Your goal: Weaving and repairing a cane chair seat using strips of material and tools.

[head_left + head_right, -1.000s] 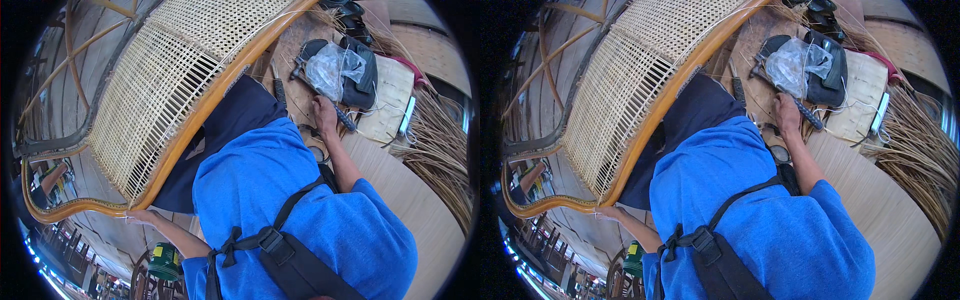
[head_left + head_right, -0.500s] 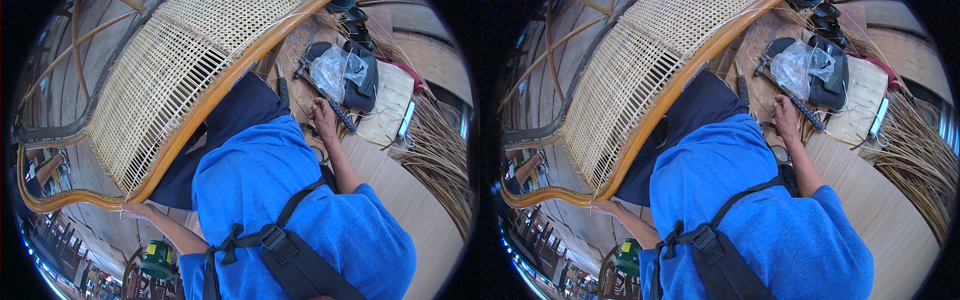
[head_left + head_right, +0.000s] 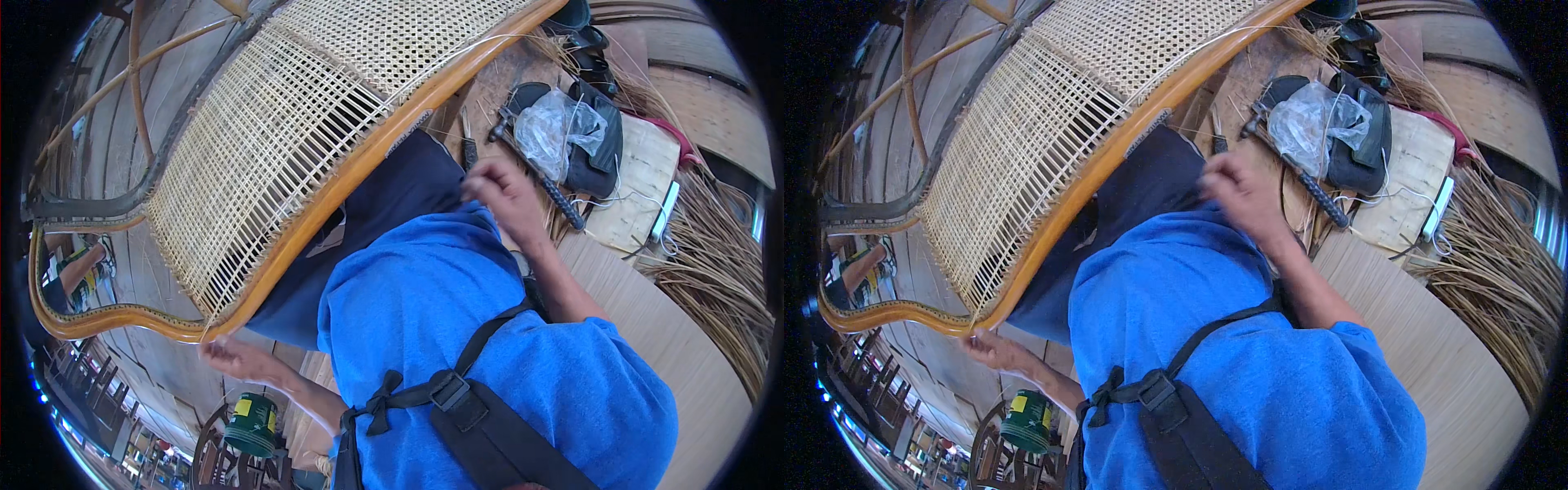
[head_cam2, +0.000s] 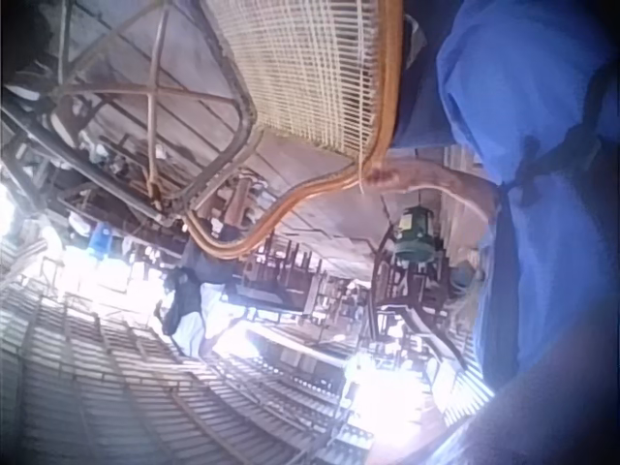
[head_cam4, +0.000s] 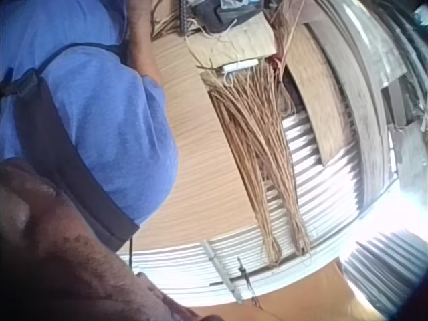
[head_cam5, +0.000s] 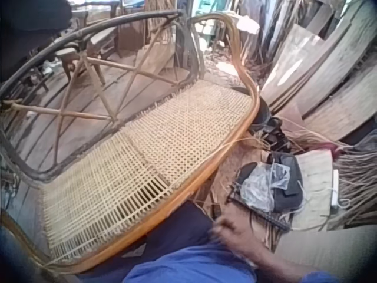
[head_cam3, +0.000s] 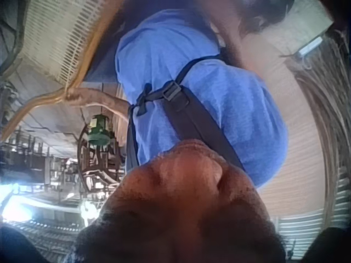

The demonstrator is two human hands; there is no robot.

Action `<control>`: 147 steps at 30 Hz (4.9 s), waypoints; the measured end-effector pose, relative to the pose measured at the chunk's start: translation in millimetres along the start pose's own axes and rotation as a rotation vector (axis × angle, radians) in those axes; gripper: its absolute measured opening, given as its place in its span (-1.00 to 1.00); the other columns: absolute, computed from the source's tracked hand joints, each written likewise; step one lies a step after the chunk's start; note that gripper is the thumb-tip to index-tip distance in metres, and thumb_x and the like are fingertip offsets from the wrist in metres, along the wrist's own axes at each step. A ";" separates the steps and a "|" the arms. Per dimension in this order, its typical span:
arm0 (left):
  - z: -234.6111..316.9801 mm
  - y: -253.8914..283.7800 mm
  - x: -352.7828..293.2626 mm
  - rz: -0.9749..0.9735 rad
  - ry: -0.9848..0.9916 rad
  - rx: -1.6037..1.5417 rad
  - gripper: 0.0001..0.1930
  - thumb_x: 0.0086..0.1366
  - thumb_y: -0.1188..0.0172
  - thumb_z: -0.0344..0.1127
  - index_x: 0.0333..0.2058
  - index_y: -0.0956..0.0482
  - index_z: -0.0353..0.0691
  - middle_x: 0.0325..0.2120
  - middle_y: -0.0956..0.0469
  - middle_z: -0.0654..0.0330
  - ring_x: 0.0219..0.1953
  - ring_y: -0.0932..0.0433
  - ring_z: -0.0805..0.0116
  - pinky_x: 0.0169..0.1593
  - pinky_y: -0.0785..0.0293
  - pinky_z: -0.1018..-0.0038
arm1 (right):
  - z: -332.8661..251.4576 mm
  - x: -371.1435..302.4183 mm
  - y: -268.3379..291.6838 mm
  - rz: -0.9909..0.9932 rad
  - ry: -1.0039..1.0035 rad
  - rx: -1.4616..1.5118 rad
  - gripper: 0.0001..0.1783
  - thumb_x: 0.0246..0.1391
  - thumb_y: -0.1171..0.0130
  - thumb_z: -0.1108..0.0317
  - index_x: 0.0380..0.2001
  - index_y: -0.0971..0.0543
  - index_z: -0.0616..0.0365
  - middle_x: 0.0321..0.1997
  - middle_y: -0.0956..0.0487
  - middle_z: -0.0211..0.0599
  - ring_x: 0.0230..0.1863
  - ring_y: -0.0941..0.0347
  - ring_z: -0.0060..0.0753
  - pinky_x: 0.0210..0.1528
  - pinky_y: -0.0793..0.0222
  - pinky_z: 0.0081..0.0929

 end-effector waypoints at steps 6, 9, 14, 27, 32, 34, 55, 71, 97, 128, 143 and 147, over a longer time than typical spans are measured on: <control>152.6 -120.4 -118.3 -1.235 0.103 -0.667 -0.79 0.29 -0.06 -0.35 -0.18 -0.51 -0.35 -0.34 -0.55 0.18 -0.31 -0.52 0.47 -0.15 -0.42 0.57 | -66.9 -9.6 -112.5 -0.470 0.399 -0.004 -0.91 0.02 -0.12 0.43 -0.37 -0.52 0.19 -0.32 -0.48 -0.32 -0.19 -0.39 -0.44 -0.11 -0.30 -0.49; 132.4 -142.1 -135.2 -1.408 0.447 -0.963 -0.78 0.26 -0.12 -0.33 -0.19 -0.50 -0.35 -0.38 -0.53 0.19 -0.35 -0.49 0.49 -0.18 -0.43 0.57 | -58.0 -3.3 -112.4 -0.481 0.344 0.039 -0.92 0.01 -0.15 0.44 -0.38 -0.55 0.18 -0.30 -0.49 -0.36 -0.17 -0.38 -0.47 -0.09 -0.29 -0.53; 125.5 -159.9 -152.2 -1.484 0.528 -0.958 -0.78 0.24 -0.15 -0.33 -0.22 -0.48 -0.35 -0.41 -0.51 0.20 -0.40 -0.47 0.52 -0.22 -0.42 0.58 | -27.3 6.2 -112.5 -0.485 0.077 0.256 -0.89 0.01 -0.17 0.43 -0.35 -0.57 0.20 -0.31 -0.49 -0.40 -0.18 -0.37 -0.53 -0.11 -0.29 -0.58; 124.5 -180.5 -161.1 -1.460 0.632 -0.889 -0.80 0.28 -0.07 -0.32 -0.19 -0.45 -0.32 -0.47 -0.47 0.26 -0.46 -0.46 0.53 -0.30 -0.39 0.61 | 52.8 124.8 126.4 0.416 -0.073 -0.177 -0.77 0.08 -0.12 0.29 -0.25 -0.57 0.20 -0.55 -0.48 -0.52 -0.57 -0.33 -0.71 -0.58 -0.20 -0.73; 119.8 -184.3 -166.6 -1.458 0.666 -0.871 -0.81 0.27 -0.06 -0.36 -0.18 -0.45 -0.32 -0.45 -0.47 0.26 -0.44 -0.46 0.52 -0.29 -0.40 0.59 | 50.1 121.1 148.9 0.459 0.008 -0.189 -0.76 0.07 -0.14 0.28 -0.26 -0.57 0.22 -0.55 -0.48 -0.53 -0.57 -0.32 -0.73 -0.56 -0.19 -0.71; 120.2 -187.4 -171.0 -1.474 0.671 -0.873 -0.82 0.27 -0.05 -0.37 -0.19 -0.45 -0.32 -0.44 -0.48 0.26 -0.43 -0.47 0.52 -0.28 -0.40 0.59 | 60.0 114.5 156.2 0.429 -0.011 -0.264 -0.76 0.09 -0.12 0.27 -0.27 -0.57 0.22 -0.55 -0.47 -0.53 -0.58 -0.31 -0.73 -0.56 -0.19 -0.71; 120.9 -196.1 -182.2 -1.593 0.593 -0.797 -0.91 0.28 -0.01 -0.38 -0.28 -0.43 -0.23 -0.36 -0.49 0.23 -0.39 -0.51 0.46 -0.29 -0.41 0.58 | 121.5 -62.3 181.0 0.637 -0.145 -1.314 -0.64 -0.14 -0.22 0.36 -0.20 -0.42 0.04 -0.22 -0.44 -0.27 -0.14 -0.35 -0.16 -0.17 -0.28 -0.18; 113.9 -194.5 -183.5 -1.587 0.646 -0.835 -0.88 0.28 0.02 -0.43 -0.24 -0.44 -0.29 -0.38 -0.52 0.22 -0.40 -0.51 0.52 -0.29 -0.40 0.63 | 127.8 -65.8 175.8 0.751 -0.026 -1.181 -0.76 -0.03 -0.16 0.34 -0.24 -0.47 0.06 -0.29 -0.46 -0.20 -0.21 -0.40 -0.11 -0.17 -0.31 -0.24; 110.7 -197.8 -181.0 -1.604 0.665 -0.855 -0.92 0.27 -0.02 -0.40 -0.28 -0.44 -0.22 -0.37 -0.49 0.22 -0.38 -0.51 0.46 -0.31 -0.42 0.60 | 157.0 -64.6 172.0 0.571 -0.262 -0.696 -0.83 0.12 0.01 0.29 -0.35 -0.43 0.19 -0.43 -0.50 -0.19 -0.44 -0.45 -0.25 -0.39 -0.34 -0.37; 82.9 -138.6 -153.7 -1.441 0.605 -0.775 -0.79 0.20 -0.14 -0.32 -0.23 -0.55 -0.31 -0.53 -0.48 0.36 -0.54 -0.39 0.64 -0.43 -0.33 0.69 | -66.9 -7.5 -158.1 -0.785 0.558 -0.853 -0.68 -0.04 0.04 0.51 -0.16 -0.46 0.12 -0.26 -0.48 -0.14 -0.22 -0.46 -0.09 -0.24 -0.42 -0.34; 72.6 -139.9 -159.5 -1.430 0.560 -0.816 -0.77 0.16 -0.16 -0.28 -0.31 -0.57 -0.35 -0.52 -0.52 0.26 -0.56 -0.42 0.55 -0.43 -0.40 0.60 | -79.6 -29.9 -197.0 -1.070 0.791 -1.105 -0.75 -0.11 0.02 0.47 -0.26 -0.39 0.16 -0.41 -0.47 -0.20 -0.31 -0.44 -0.12 -0.31 -0.39 -0.29; 66.6 -140.0 -158.1 -1.429 0.594 -0.869 -0.77 0.16 -0.16 -0.27 -0.32 -0.55 -0.34 -0.51 -0.52 0.25 -0.54 -0.44 0.54 -0.43 -0.40 0.59 | -77.0 -21.8 -203.0 -1.025 0.733 -0.947 -0.81 -0.08 -0.01 0.46 -0.31 -0.40 0.15 -0.40 -0.49 -0.21 -0.29 -0.46 -0.14 -0.30 -0.40 -0.32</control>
Point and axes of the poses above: each hand's wrist, its own x-axis towards the middle knuckle, its own y-axis out of the back of the hand, z = x × y, the point moved 8 cm from there along x, towards the middle knuckle
